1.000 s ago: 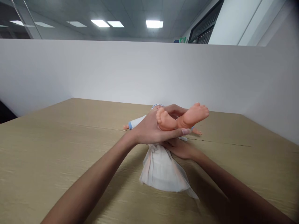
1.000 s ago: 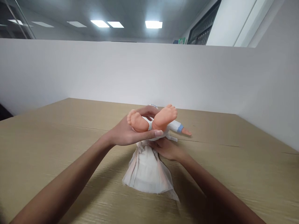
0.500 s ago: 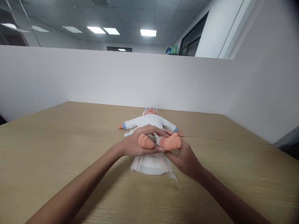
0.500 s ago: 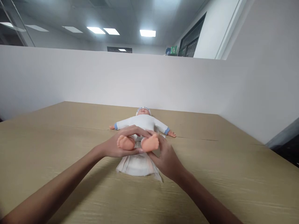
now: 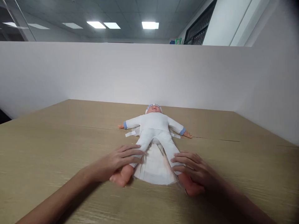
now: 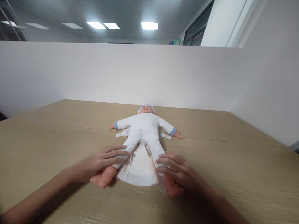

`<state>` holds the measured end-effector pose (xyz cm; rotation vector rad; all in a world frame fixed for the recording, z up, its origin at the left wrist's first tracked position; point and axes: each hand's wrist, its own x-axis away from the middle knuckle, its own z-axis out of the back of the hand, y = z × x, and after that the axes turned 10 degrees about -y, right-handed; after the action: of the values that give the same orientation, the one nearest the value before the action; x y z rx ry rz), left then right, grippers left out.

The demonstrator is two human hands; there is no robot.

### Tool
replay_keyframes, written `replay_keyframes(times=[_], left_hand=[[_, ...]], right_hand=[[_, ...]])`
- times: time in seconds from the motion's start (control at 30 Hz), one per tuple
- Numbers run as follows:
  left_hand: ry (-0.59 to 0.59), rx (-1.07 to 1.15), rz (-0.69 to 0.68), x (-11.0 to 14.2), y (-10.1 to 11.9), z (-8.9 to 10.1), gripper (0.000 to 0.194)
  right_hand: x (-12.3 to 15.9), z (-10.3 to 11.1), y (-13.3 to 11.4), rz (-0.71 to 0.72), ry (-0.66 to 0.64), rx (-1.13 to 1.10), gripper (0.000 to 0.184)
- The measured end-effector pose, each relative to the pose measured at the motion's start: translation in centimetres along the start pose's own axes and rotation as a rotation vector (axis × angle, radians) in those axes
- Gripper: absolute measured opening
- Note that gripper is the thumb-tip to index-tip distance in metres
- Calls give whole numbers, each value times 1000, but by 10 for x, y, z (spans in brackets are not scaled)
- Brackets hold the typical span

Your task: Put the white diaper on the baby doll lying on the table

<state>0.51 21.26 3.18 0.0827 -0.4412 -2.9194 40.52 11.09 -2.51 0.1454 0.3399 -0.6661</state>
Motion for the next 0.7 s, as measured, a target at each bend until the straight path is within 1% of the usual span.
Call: replay_keyframes(times=[0.07,0.23,0.3,0.4,0.5,0.57,0.67,0.7], left_hand=[[6,-29,5,0,3,2,75],[11,-51,32,4,6,0,67],[-20,-31,50,5,6,0,66],[-52,21,87,2,13,3,54],[10,82,162,-7,29,3,42],[74,104,233,-15,41,-2,36],[138,70,340,-27,53,-17,54],[150,44,372,-30,56,-22,53]], right_hand=[[1,0,-1,-10,-24,-13,32],[3,1,-5,-38,-35,-73,38],[4,3,-3,-69,-56,-140,40],[6,5,3,-143,-91,-310,41],[5,10,8,-199,-119,-468,43],[2,16,4,-237,-125,-510,44],[-7,24,-16,-327,-137,-443,38],[-10,24,-26,-358,-148,-385,42]])
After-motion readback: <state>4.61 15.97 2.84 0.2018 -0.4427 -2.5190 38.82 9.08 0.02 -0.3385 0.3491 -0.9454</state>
